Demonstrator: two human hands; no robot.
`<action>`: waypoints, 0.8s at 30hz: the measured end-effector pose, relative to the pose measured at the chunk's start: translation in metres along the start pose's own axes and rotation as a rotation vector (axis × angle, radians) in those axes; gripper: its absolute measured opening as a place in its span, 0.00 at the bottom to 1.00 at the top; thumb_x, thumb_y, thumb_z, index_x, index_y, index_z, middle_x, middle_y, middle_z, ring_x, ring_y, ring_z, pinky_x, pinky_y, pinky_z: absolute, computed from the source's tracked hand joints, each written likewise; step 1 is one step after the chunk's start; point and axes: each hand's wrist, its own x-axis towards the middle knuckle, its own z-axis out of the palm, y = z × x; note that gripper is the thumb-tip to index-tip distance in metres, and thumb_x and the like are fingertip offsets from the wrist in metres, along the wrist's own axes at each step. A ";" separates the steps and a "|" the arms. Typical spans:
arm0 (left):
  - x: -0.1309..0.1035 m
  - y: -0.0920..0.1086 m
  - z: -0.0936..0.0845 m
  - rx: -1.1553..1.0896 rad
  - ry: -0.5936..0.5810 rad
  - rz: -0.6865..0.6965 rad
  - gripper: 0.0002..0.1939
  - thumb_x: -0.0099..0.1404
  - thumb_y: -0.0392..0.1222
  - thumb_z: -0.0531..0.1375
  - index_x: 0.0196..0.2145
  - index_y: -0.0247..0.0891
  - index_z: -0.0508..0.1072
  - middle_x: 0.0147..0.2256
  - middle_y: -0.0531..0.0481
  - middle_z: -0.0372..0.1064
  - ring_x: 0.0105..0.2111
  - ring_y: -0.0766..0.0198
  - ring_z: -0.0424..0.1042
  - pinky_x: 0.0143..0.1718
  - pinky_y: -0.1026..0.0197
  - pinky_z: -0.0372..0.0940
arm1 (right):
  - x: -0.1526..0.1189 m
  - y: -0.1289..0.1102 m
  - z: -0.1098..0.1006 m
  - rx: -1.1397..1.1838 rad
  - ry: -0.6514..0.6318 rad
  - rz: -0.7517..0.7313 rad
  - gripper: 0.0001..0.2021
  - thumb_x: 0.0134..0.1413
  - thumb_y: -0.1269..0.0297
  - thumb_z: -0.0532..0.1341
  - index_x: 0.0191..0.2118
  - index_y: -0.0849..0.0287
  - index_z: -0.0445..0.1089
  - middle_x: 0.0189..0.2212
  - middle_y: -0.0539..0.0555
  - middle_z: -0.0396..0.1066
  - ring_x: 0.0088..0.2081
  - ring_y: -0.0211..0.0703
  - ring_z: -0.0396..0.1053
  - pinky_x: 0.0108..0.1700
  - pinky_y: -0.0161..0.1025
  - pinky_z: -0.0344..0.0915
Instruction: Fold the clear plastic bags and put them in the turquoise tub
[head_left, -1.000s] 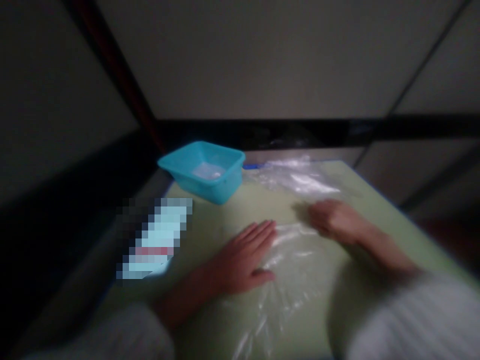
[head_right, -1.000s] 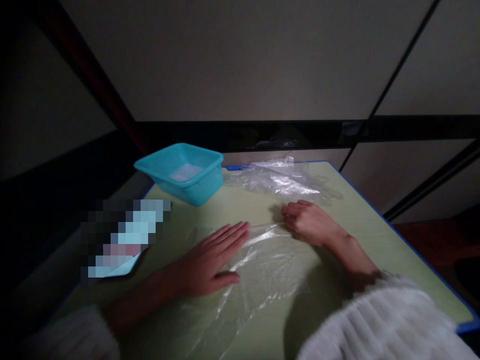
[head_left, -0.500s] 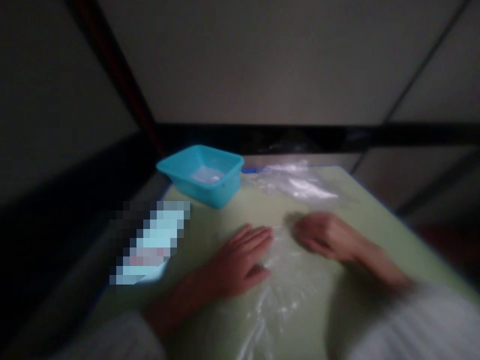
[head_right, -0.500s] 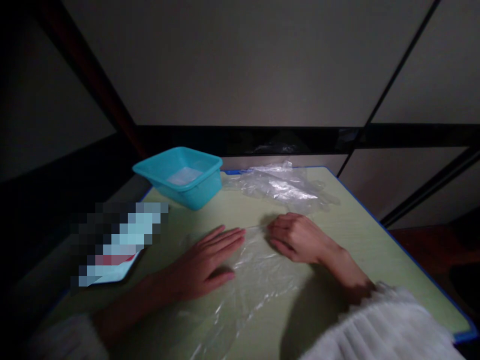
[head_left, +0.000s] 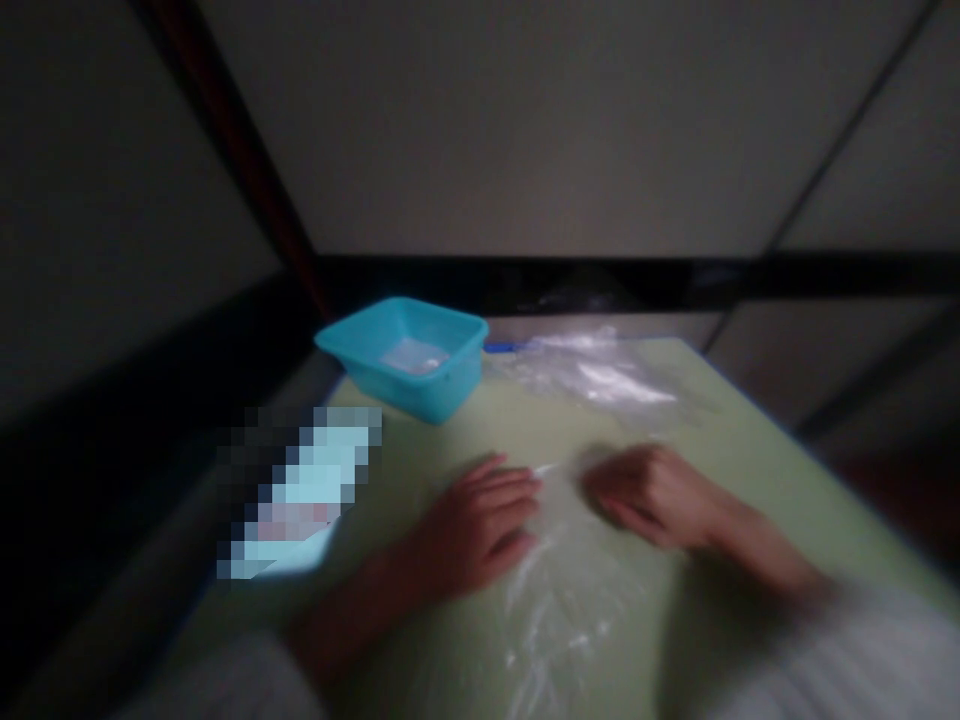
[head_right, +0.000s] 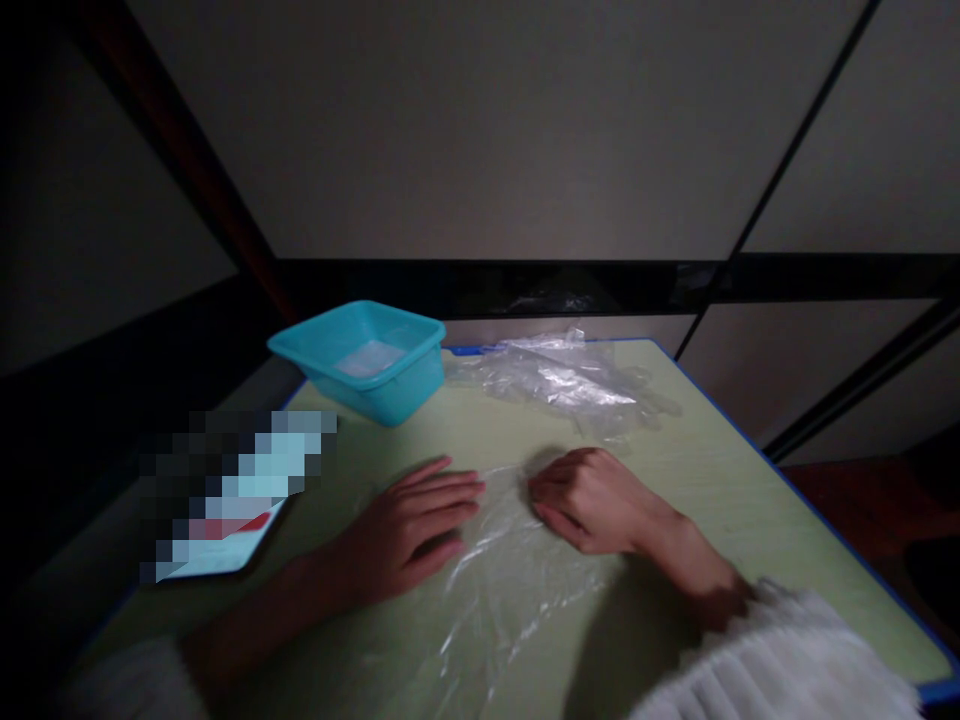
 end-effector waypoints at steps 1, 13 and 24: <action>0.000 0.001 0.001 0.009 0.018 -0.011 0.15 0.64 0.41 0.53 0.48 0.37 0.70 0.53 0.44 0.67 0.55 0.58 0.63 0.61 0.47 0.50 | 0.001 -0.004 0.002 -0.011 0.047 0.023 0.15 0.62 0.66 0.48 0.35 0.61 0.71 0.32 0.57 0.74 0.33 0.44 0.71 0.38 0.42 0.65; -0.004 0.003 0.018 0.053 -0.042 -0.141 0.32 0.65 0.47 0.53 0.63 0.33 0.50 0.63 0.39 0.46 0.64 0.54 0.45 0.64 0.48 0.45 | 0.013 -0.051 0.042 -0.091 0.051 0.198 0.43 0.56 0.39 0.47 0.63 0.75 0.48 0.62 0.71 0.47 0.64 0.56 0.43 0.63 0.55 0.46; -0.007 0.002 0.019 0.005 -0.105 -0.075 0.34 0.65 0.47 0.53 0.64 0.35 0.46 0.65 0.41 0.42 0.65 0.56 0.42 0.64 0.49 0.43 | 0.008 -0.055 0.050 -0.126 0.087 0.224 0.42 0.57 0.39 0.45 0.62 0.75 0.50 0.62 0.71 0.49 0.64 0.58 0.46 0.61 0.58 0.48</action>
